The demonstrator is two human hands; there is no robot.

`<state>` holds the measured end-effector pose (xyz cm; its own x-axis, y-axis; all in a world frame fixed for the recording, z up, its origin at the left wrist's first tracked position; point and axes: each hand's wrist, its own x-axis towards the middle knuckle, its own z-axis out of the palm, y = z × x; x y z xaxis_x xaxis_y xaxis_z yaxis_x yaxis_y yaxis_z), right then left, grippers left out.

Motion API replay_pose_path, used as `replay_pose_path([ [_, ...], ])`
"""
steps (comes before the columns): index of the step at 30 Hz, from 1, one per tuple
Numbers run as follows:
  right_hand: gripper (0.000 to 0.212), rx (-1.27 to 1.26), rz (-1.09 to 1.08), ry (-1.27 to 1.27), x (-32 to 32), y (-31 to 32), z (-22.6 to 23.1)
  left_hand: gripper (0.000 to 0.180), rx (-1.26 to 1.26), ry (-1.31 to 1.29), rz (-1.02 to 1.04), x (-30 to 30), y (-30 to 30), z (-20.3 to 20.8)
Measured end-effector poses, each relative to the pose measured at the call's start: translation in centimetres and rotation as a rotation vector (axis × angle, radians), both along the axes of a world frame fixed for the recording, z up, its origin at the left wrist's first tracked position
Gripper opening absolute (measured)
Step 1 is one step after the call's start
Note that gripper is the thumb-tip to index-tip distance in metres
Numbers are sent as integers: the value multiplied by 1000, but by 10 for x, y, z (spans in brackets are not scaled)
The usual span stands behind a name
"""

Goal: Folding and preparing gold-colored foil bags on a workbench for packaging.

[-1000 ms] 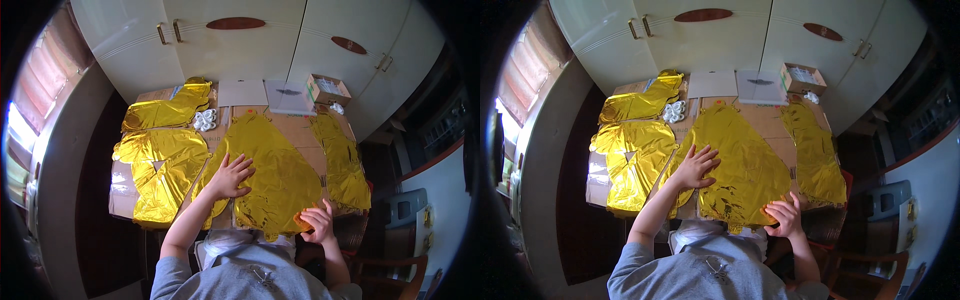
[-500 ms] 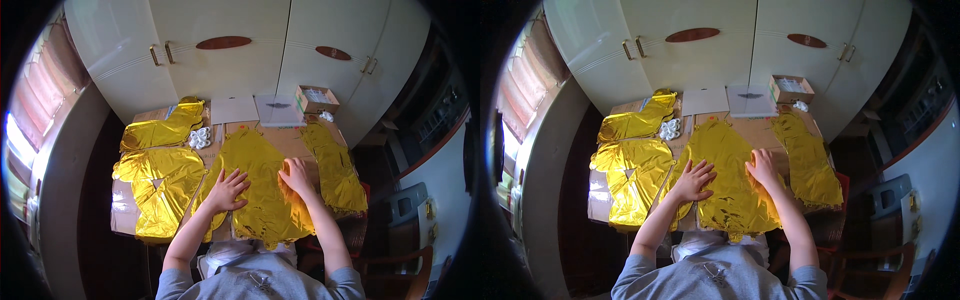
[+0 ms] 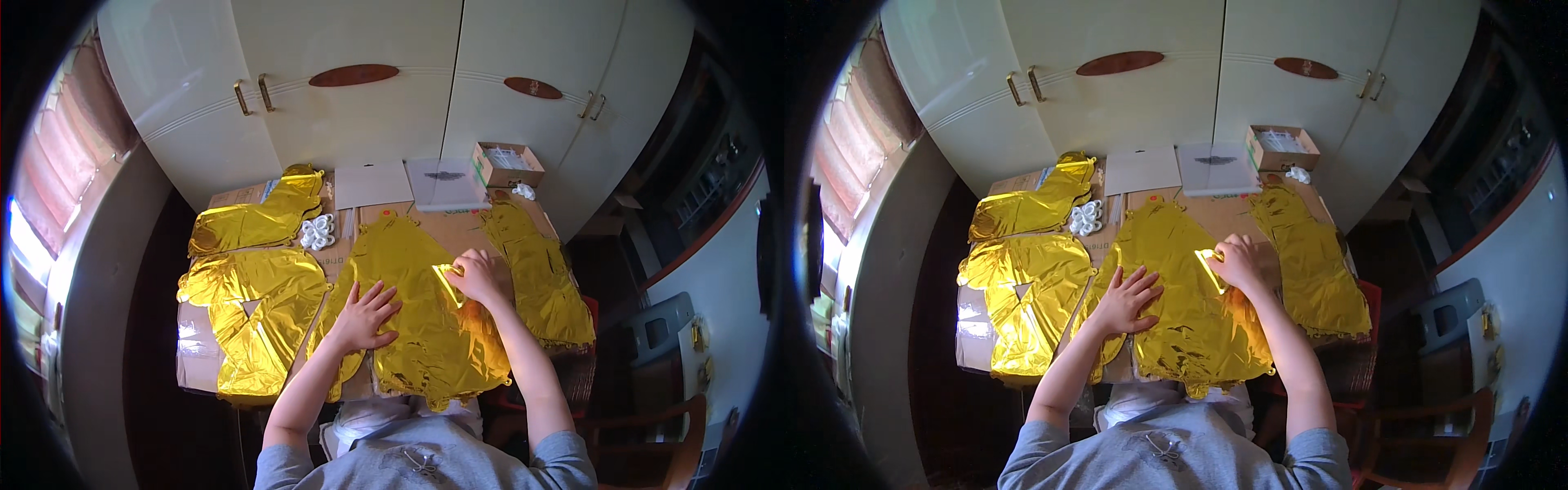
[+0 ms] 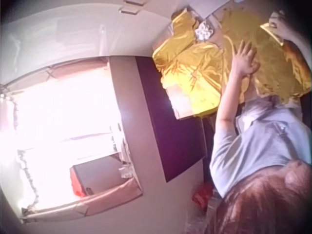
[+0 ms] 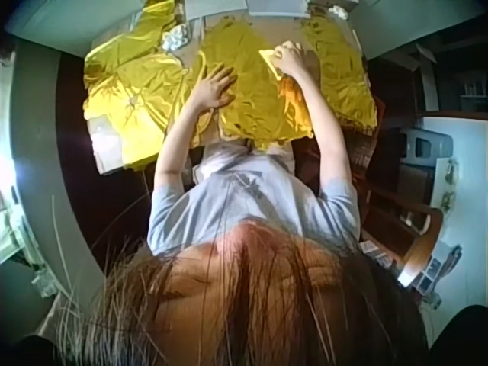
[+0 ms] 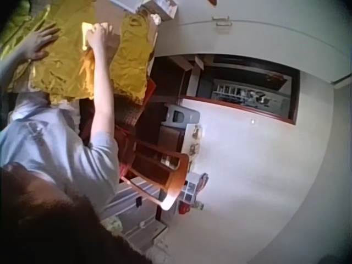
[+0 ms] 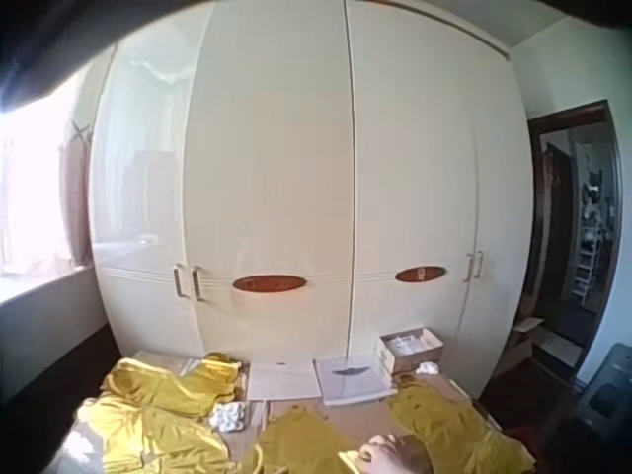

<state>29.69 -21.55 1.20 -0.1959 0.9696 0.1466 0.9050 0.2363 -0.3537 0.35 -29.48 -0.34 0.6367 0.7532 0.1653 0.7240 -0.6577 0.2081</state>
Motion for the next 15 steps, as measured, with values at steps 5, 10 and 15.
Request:
replay_pose_path([
  [5, 53, -483, 185, 104, 5, -7, 14, 66, -1, 12, 10, -2, -1, -2],
  [10, 58, -409, 444, -23, 8, -32, 2, 67, -10, 23, 4, -2, -1, 0],
  [15, 43, 18, 586, 144, 2, -50, -19, 66, -20, 20, 6, -1, 0, 0],
])
